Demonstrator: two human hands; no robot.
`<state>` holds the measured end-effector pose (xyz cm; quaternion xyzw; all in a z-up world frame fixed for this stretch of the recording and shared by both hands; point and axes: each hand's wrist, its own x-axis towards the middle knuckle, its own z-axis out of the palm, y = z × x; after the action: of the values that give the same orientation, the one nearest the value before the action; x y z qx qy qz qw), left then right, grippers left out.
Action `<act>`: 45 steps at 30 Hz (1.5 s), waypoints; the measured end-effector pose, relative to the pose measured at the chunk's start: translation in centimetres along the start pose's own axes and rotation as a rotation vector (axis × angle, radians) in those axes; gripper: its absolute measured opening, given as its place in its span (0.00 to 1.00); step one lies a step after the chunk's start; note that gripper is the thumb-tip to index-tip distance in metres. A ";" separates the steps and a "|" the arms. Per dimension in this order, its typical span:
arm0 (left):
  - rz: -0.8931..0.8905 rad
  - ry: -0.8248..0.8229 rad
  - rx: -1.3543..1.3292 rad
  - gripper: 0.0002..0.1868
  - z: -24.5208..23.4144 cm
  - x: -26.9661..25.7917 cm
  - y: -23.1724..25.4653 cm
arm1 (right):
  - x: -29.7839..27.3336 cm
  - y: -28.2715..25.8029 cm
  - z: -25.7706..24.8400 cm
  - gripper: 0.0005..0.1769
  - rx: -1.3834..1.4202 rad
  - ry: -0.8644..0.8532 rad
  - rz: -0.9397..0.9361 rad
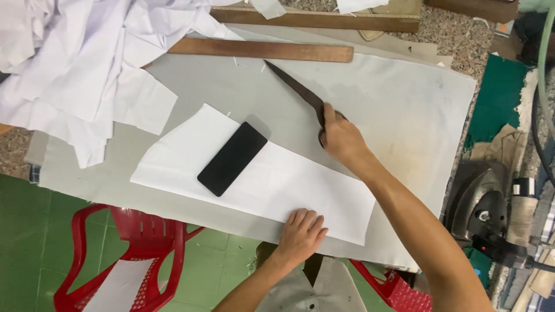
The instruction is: The person irons a white fabric piece on a table, trims its edges with scissors, and then folds it. The person repeats the ironing and cutting process on another piece of white fabric.
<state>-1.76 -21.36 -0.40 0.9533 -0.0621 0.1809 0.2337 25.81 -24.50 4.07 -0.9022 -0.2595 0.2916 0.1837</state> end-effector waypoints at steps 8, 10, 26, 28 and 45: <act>0.036 0.120 0.067 0.13 0.6 -0.2 0.2 | -27.1 11.5 4.0 0.31 0.504 -0.217 0.114; 0.036 0.132 0.067 0.13 0.8 -0.5 0.3 | -31.8 12.8 5.1 0.33 0.542 -0.376 0.171; 0.030 0.137 0.054 0.12 1.1 -1.2 -0.1 | -34.2 11.4 9.4 0.45 0.862 -0.679 0.444; 0.026 0.153 0.061 0.12 1.1 -1.2 -0.1 | -34.4 11.3 10.3 0.45 0.873 -0.663 0.446; 0.031 0.134 0.054 0.10 1.5 -1.4 -0.3 | -35.2 10.9 13.4 0.44 0.860 -0.517 0.371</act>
<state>-2.55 -21.74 -2.29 0.9439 -0.0563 0.2494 0.2088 -3.06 -51.06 3.78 -0.6750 0.0106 0.6119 0.4122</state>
